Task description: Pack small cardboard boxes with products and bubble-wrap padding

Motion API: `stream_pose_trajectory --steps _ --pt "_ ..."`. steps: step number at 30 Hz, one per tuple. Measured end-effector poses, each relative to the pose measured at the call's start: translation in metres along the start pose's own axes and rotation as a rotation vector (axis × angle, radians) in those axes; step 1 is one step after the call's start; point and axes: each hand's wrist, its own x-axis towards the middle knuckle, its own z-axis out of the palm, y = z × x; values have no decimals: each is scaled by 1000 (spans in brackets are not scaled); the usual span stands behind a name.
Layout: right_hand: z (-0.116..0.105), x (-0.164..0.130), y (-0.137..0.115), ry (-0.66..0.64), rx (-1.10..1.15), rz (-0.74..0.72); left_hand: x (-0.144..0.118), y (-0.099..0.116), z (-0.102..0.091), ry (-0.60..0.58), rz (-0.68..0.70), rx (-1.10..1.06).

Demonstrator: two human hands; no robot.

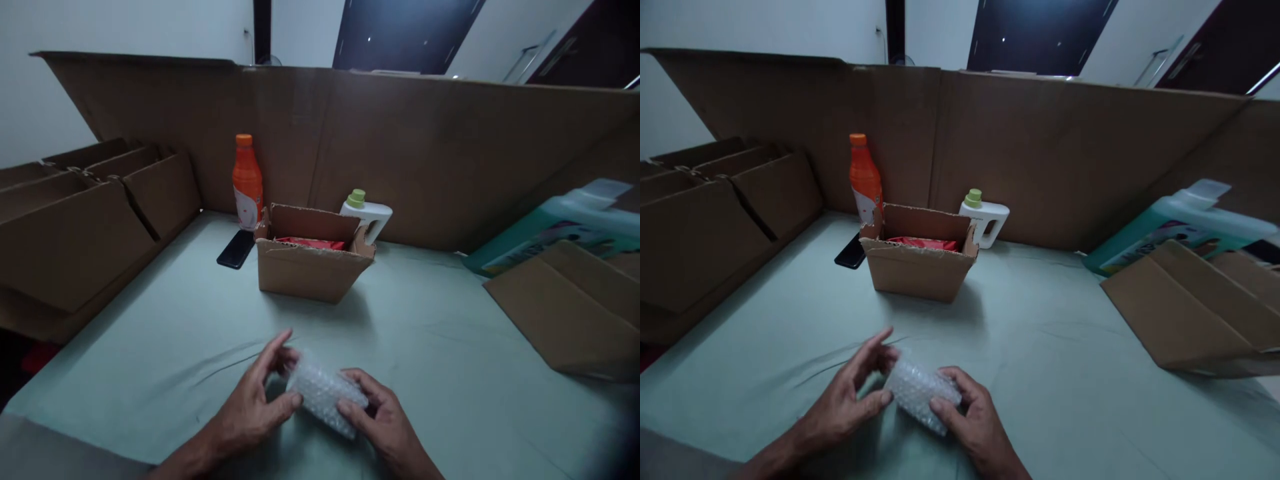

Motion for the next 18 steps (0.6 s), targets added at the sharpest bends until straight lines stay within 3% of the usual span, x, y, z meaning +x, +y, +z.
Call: stream_pose_trajectory --steps 2,4,7,10,14,16,18 --pt "-12 5 -4 110 -89 5 32 20 -22 128 271 401" --pt "-24 9 -11 134 -205 -27 71 42 -47 290 508 728" --pt "-46 11 -25 91 -380 -120 122 60 -74 381 538 962" --pt "-75 6 -41 157 -570 -253 136 54 -79 377 478 934" --pt "-107 16 -87 440 -801 -555 115 30 -63 456 459 694" --pt "-105 38 -124 455 -893 -716 107 20 -56 471 418 598" --pt "-88 74 -164 328 -1014 -923 105 14 -53 465 386 543"
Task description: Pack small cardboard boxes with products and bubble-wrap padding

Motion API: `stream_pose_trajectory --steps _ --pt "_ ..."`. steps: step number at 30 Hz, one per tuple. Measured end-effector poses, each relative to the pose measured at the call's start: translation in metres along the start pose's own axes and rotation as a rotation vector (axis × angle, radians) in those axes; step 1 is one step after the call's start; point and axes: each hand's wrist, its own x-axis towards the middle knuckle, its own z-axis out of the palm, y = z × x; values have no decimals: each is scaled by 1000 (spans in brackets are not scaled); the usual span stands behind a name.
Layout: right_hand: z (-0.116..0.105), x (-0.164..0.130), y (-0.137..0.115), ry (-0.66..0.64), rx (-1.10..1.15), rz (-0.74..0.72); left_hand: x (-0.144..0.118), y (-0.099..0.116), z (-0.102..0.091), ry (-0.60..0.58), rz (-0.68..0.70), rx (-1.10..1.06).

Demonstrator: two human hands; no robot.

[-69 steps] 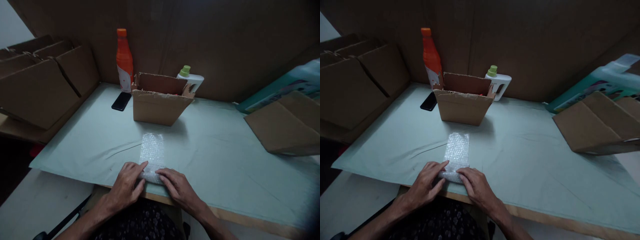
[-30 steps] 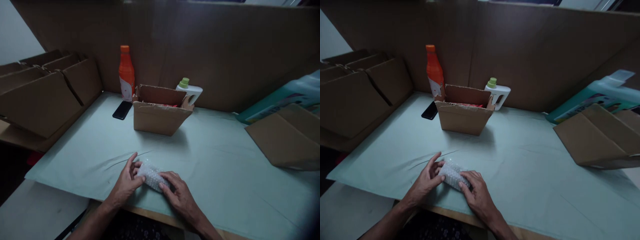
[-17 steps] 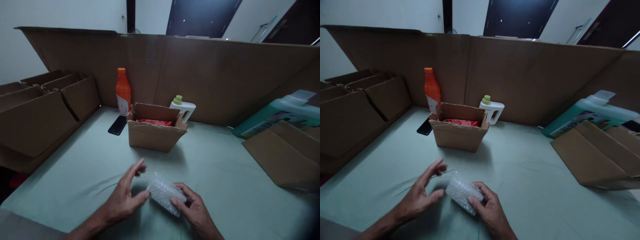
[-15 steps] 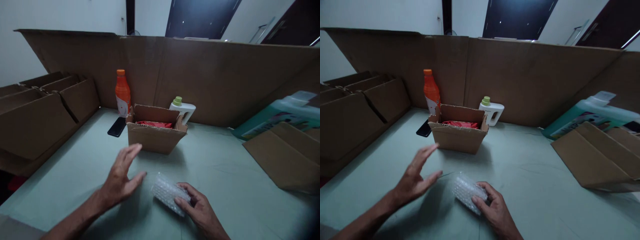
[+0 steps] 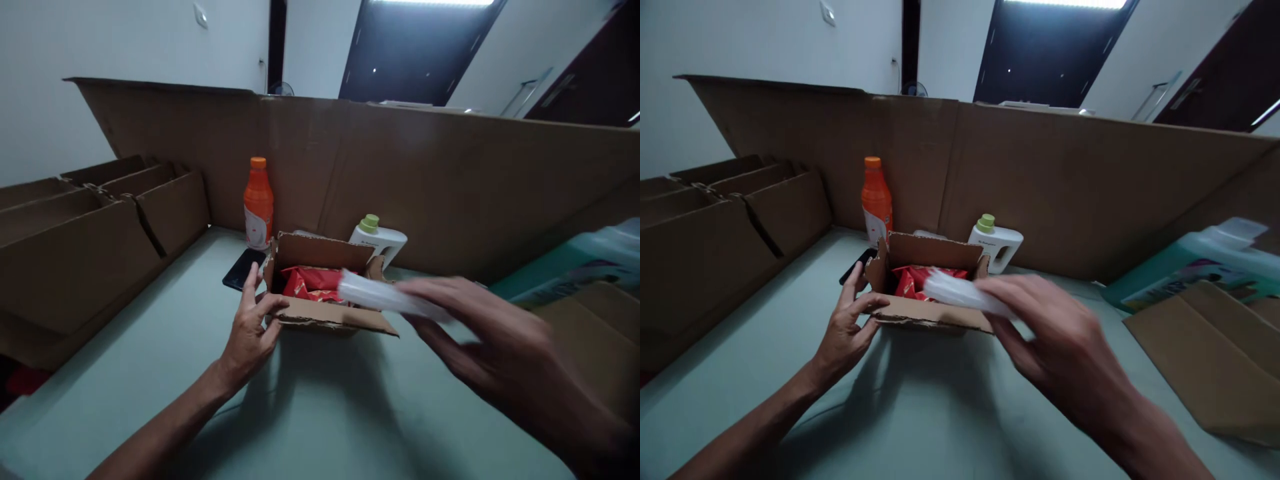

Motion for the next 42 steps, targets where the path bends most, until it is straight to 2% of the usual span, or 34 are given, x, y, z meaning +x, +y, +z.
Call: stream_pose_trajectory --steps 1,2,5,8,11,14,18,24,27,28,30,33,35,36,38,40,42 --pt "9 28 -3 -53 -39 -99 -1 -2 2 -2 -9 -19" --pt "22 55 -5 -155 -68 -125 -1 -3 4 -1 -13 -40" --pt "68 117 -8 -549 -65 -9 -1 -7 8 15 -16 -107" --pt "110 147 -8 -813 14 151 -3 -10 12 41 -9 -143" --pt "135 154 -17 -907 -6 219 -5 -12 13 31 -3 -150" --pt "139 151 -27 -894 -21 210 -4 -13 11 11 -5 -170" --pt "137 148 -27 -836 -31 207 -4 -13 10 1 2 -180" --pt "162 146 -38 -854 -53 223 -4 -12 13 24 -10 -171" --pt "145 142 -37 -806 23 210 -5 -8 13 50 -8 -170" --pt "131 135 -34 -739 68 220 -5 -7 11 73 -14 -175" --pt "95 109 -23 -511 166 279 -9 -9 4 114 -54 -187" --pt "45 41 -4 -68 205 461 -17 -20 -11 110 -161 -187" --pt "34 -10 8 118 158 620 -22 -31 -19 74 -242 -178" --pt "39 -31 13 141 171 679 -23 -37 -21 50 -279 -180" --pt "64 -58 21 90 281 735 -21 -44 -17 -13 -348 -207" --pt "101 -64 27 19 438 755 -13 -47 -5 -87 -392 -267" --pt "131 -56 31 -9 542 790 -2 -43 12 -141 -401 -358"
